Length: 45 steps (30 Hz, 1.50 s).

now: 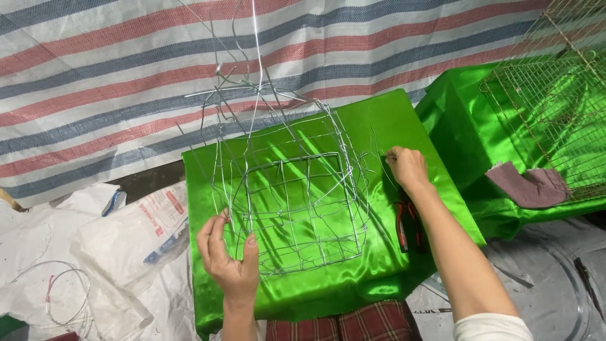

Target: Assembling a wire cage by bending and securing metal wires using hands and pliers.

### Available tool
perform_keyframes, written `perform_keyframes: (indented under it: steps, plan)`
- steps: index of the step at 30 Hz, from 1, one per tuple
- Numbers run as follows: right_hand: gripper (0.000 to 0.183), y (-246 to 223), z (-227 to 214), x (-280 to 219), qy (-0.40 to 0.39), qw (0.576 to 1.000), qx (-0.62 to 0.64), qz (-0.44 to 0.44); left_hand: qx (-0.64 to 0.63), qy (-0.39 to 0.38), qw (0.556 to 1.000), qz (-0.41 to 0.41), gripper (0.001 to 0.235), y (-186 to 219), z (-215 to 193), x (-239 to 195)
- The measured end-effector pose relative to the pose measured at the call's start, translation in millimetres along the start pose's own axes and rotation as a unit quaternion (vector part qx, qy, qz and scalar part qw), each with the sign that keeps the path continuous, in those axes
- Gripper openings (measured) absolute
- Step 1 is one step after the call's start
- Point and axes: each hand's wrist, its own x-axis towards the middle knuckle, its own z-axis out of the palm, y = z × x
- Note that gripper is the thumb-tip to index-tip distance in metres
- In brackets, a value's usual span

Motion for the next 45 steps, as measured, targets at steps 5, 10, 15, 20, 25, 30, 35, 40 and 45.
perform_keyframes:
  steps: [5,10,15,20,25,30,35,40,45]
  plan:
    - [0.031,-22.2,0.2,2.4,-0.002,1.000,0.006,0.001,0.007,0.001,1.000,0.004,0.058,2.8,1.2,2.3]
    - [0.094,-55.2,2.9,-3.3,-0.093,0.987,-0.130,0.035,-0.001,0.006,1.000,0.004,0.056,2.5,1.5,2.1]
    - [0.064,-21.1,56.0,20.9,0.065,0.991,-0.104,-0.052,0.003,-0.001,1.000,-0.004,0.056,2.9,0.3,2.7]
    - [0.058,-29.7,23.2,10.7,0.020,0.997,-0.053,-0.047,-0.009,-0.001,1.000,-0.006,0.056,-0.4,0.5,0.8]
    - [0.055,-31.9,9.7,4.7,0.000,0.997,-0.076,-0.030,-0.004,-0.003,1.000,-0.002,0.057,3.8,3.2,2.5]
    - [0.034,-69.9,-31.8,-32.5,0.090,0.981,0.157,-0.070,-0.015,-0.023,0.999,0.022,0.060,13.7,-6.5,12.9]
    - [0.027,-128.8,-80.8,-117.0,0.142,0.916,0.337,-0.162,-0.020,-0.029,0.999,0.032,0.066,19.1,-10.7,15.9]
    - [0.041,-162.6,-106.3,-160.5,0.202,0.875,0.355,-0.261,-0.030,-0.027,0.998,0.052,0.068,36.9,-20.0,33.6]
    - [0.081,-185.0,-103.5,-177.0,0.156,0.894,0.275,-0.319,-0.069,-0.073,0.995,0.001,0.075,38.0,-27.4,53.2]
